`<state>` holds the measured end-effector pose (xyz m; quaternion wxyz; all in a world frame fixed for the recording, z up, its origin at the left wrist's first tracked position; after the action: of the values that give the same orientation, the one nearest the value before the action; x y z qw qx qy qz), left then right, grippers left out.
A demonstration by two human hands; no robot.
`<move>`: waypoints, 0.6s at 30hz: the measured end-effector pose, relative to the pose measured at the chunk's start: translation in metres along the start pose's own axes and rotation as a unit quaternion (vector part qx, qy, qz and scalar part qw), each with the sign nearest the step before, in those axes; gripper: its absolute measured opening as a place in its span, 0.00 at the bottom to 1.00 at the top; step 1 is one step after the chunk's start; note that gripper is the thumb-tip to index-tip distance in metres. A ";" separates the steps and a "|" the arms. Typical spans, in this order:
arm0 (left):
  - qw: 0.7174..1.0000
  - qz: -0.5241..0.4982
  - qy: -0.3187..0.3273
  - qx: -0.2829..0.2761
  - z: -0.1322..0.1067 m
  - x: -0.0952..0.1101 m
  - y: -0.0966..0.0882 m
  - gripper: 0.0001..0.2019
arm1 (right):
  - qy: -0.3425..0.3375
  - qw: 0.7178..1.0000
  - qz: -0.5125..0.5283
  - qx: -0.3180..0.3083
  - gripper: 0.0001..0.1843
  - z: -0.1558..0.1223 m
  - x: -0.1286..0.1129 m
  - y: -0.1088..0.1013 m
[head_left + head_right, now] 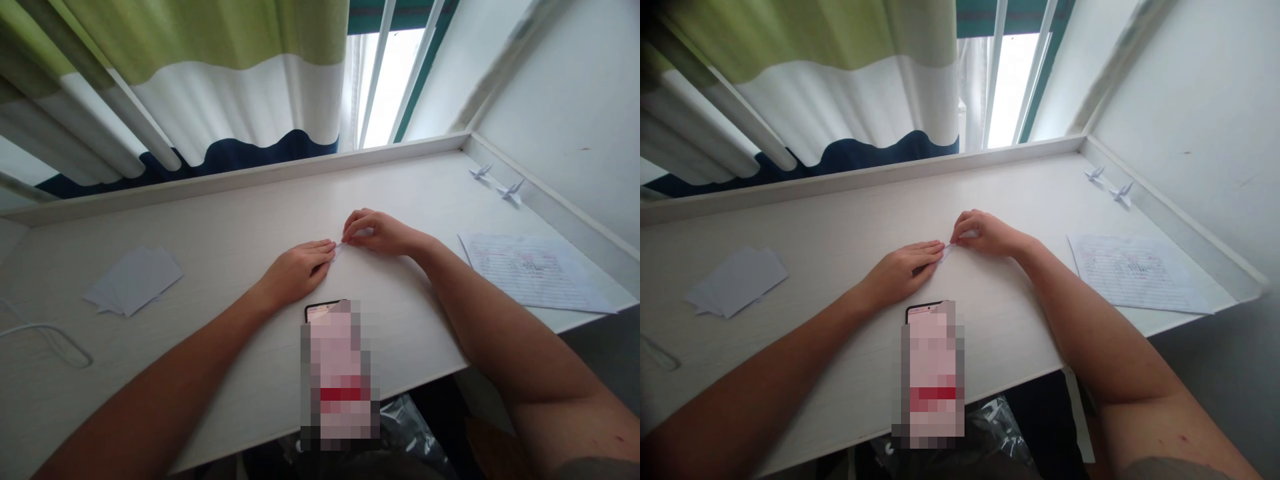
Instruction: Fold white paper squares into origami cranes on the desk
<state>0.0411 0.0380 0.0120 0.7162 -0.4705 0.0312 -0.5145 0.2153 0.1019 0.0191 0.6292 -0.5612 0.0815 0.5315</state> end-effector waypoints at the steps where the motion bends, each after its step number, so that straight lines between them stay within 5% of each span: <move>1: 1.000 0.000 0.000 0.004 0.000 -0.001 0.000 0.16 | 0.000 1.000 0.001 -0.001 0.09 0.000 -0.001 0.001; 8: 0.999 0.009 0.007 0.038 0.001 -0.003 0.000 0.12 | -0.007 1.000 0.001 -0.004 0.08 -0.001 -0.009 0.005; 18: 0.997 -0.015 -0.062 0.051 -0.001 -0.009 -0.004 0.11 | 0.027 0.999 0.018 0.013 0.07 0.002 -0.010 0.013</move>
<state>0.0336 0.0442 0.0100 0.7323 -0.4643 -0.0462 -0.4960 0.2006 0.0946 0.0191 0.6246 -0.5653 0.1157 0.5262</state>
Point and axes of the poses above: each hand's wrist, its own z-axis towards the middle knuckle, its own y-axis out of the palm, x = y × z, the point moved 7 cm from there along z, towards the middle knuckle, and after that the axes turned 14 degrees about x, right-handed, at the moved point
